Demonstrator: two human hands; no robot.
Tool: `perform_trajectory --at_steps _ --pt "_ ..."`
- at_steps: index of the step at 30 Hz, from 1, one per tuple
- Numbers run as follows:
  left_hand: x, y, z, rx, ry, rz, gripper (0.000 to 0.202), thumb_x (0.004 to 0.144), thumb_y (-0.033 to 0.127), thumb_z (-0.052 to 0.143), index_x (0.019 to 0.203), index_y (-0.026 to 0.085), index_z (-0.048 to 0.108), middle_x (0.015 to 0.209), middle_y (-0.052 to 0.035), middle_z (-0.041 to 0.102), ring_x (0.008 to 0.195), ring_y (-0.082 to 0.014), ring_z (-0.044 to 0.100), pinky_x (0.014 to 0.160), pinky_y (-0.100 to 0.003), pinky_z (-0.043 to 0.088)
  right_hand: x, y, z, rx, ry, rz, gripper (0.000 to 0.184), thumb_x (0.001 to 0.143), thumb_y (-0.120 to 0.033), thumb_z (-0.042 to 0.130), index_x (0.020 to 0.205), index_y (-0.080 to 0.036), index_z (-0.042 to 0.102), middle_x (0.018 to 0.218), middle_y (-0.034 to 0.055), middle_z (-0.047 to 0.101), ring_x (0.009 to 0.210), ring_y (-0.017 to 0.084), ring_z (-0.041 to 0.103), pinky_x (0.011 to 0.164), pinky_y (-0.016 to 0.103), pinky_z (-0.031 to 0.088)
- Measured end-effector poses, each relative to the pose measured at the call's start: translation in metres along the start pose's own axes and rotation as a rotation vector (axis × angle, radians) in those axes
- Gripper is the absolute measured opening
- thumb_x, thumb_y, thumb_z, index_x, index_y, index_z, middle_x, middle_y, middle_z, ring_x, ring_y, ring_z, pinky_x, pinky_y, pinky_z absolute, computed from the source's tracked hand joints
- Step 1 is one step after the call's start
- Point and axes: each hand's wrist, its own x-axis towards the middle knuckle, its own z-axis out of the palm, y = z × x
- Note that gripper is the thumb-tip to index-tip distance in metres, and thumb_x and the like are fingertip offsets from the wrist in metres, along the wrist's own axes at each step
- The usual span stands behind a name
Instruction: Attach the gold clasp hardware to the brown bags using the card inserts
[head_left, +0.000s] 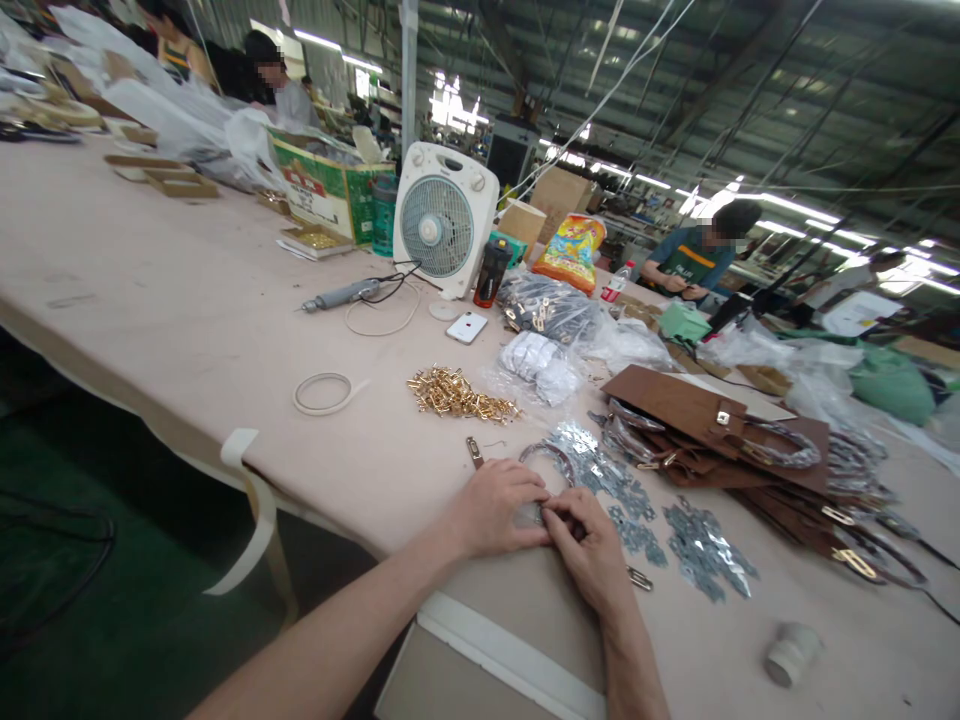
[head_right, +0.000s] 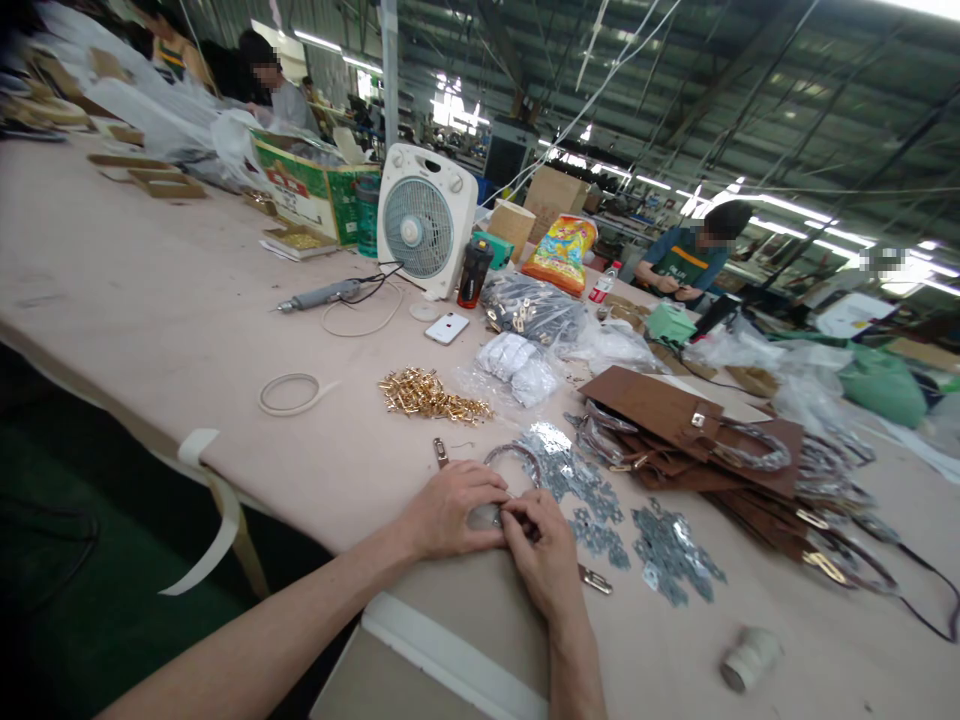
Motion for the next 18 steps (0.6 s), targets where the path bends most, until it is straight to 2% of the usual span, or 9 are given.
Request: perform_trajectory --at_steps 4,9,13,16,18 --pt "0.0 0.005 -0.003 -0.017 0.007 0.005 0.036 0.085 0.043 0.081 0.115 0.025 0.072 0.118 -0.0027 0.076 0.114 -0.0238 0.066 0.102 -0.04 0.048 -0.004 -0.005 0.002 0.016 0.087 0.018 0.013 0.095 -0.036 0.069 0.099 -0.024 0.073 0.098 0.005 0.062 0.073 0.018 0.055 0.065 0.031 0.045" --pt "0.002 0.002 0.002 0.017 -0.011 0.013 0.04 0.085 0.037 0.081 0.122 0.025 0.07 0.124 -0.0051 0.074 0.117 -0.027 0.065 0.103 -0.045 0.05 -0.009 -0.015 -0.005 0.078 0.237 -0.013 0.014 0.098 -0.035 0.066 0.101 -0.025 0.073 0.096 0.005 0.065 0.08 0.02 0.059 0.071 0.032 0.048" --pt "0.005 -0.008 0.008 0.051 -0.025 0.064 0.039 0.087 0.038 0.079 0.123 0.027 0.07 0.126 -0.0054 0.073 0.118 -0.0288 0.066 0.101 -0.047 0.054 -0.013 -0.009 -0.008 0.139 0.488 0.007 0.025 0.103 -0.042 0.057 0.098 -0.024 0.073 0.09 0.0053 0.066 0.086 0.022 0.062 0.079 0.035 0.051" --pt "0.005 -0.008 0.009 0.074 -0.017 0.064 0.037 0.088 0.038 0.078 0.123 0.028 0.07 0.127 -0.0058 0.073 0.119 -0.0296 0.066 0.103 -0.05 0.054 -0.016 0.005 -0.012 0.321 0.698 0.099 0.034 0.106 -0.048 0.049 0.104 -0.023 0.072 0.081 0.0026 0.061 0.067 0.017 0.056 0.062 0.03 0.048" --pt "0.004 -0.006 0.008 0.091 -0.016 0.058 0.036 0.088 0.037 0.078 0.122 0.028 0.071 0.127 -0.0058 0.073 0.119 -0.0303 0.066 0.103 -0.051 0.055 -0.014 0.02 -0.02 0.448 0.828 0.16 0.04 0.106 -0.053 0.046 0.11 -0.021 0.069 0.082 0.0024 0.06 0.06 0.014 0.052 0.054 0.026 0.043"
